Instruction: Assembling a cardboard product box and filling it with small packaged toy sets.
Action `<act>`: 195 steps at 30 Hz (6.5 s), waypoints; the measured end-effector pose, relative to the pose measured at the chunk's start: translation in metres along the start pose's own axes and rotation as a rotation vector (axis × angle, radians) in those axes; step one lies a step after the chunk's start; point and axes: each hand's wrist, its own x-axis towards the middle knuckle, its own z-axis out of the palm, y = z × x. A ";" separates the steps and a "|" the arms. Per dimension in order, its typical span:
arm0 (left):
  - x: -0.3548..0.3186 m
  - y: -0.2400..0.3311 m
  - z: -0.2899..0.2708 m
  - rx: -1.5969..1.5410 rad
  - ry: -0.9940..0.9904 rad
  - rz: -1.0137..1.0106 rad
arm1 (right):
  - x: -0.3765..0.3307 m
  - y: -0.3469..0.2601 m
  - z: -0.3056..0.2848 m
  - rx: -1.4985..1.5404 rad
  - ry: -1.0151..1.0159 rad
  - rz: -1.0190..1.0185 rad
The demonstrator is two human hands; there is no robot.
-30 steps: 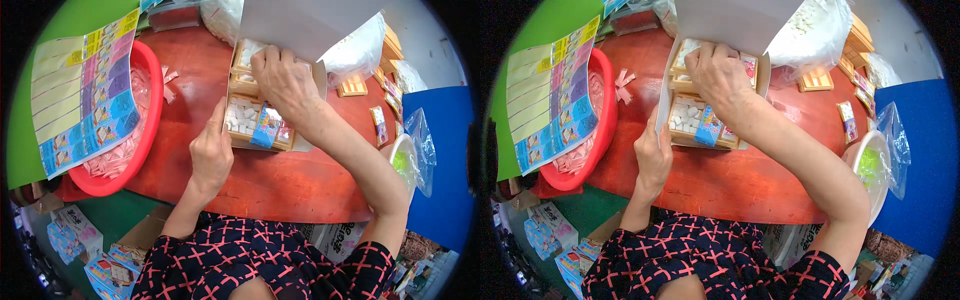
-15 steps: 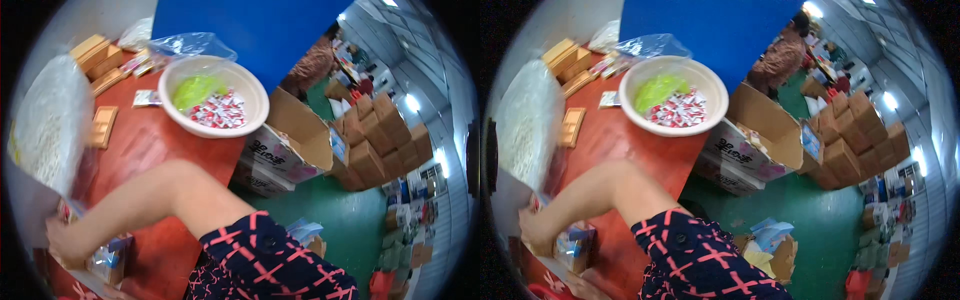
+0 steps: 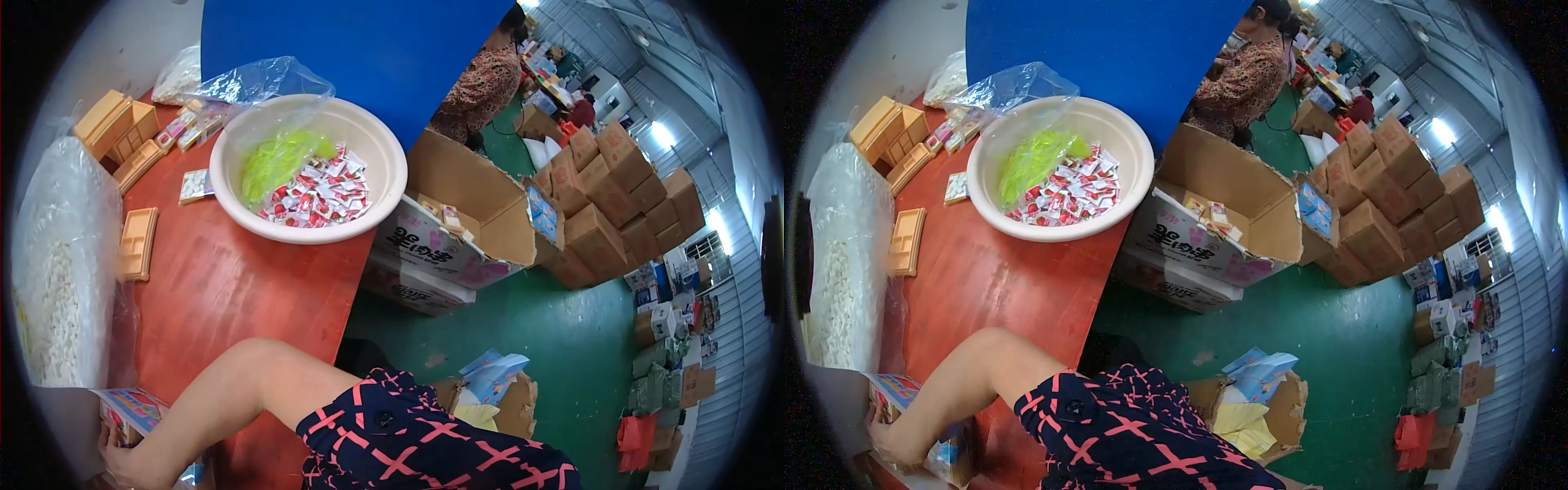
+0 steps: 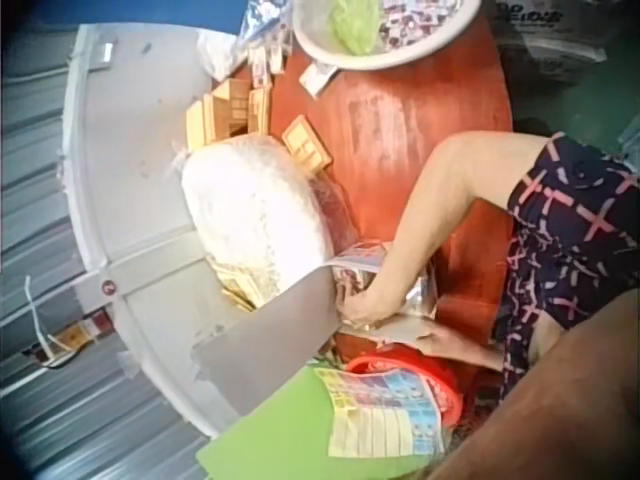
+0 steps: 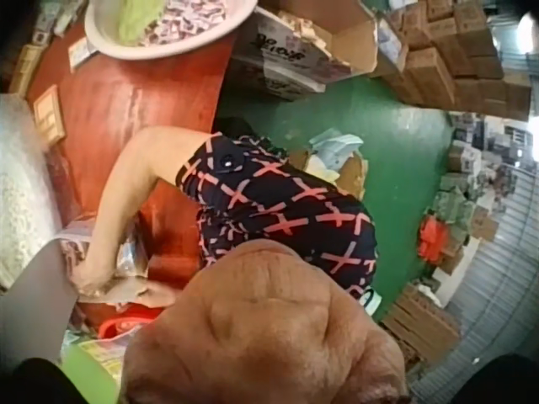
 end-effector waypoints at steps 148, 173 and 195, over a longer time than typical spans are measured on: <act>-0.044 0.190 0.019 -0.101 -0.331 -0.260 | -0.236 0.203 0.077 0.506 -0.042 1.186; -0.042 0.183 0.055 -0.228 -0.167 -0.689 | -0.334 0.082 0.044 0.759 0.127 0.833; -0.010 0.189 0.067 -0.224 -0.308 -0.613 | -0.352 0.097 0.022 1.282 0.183 0.883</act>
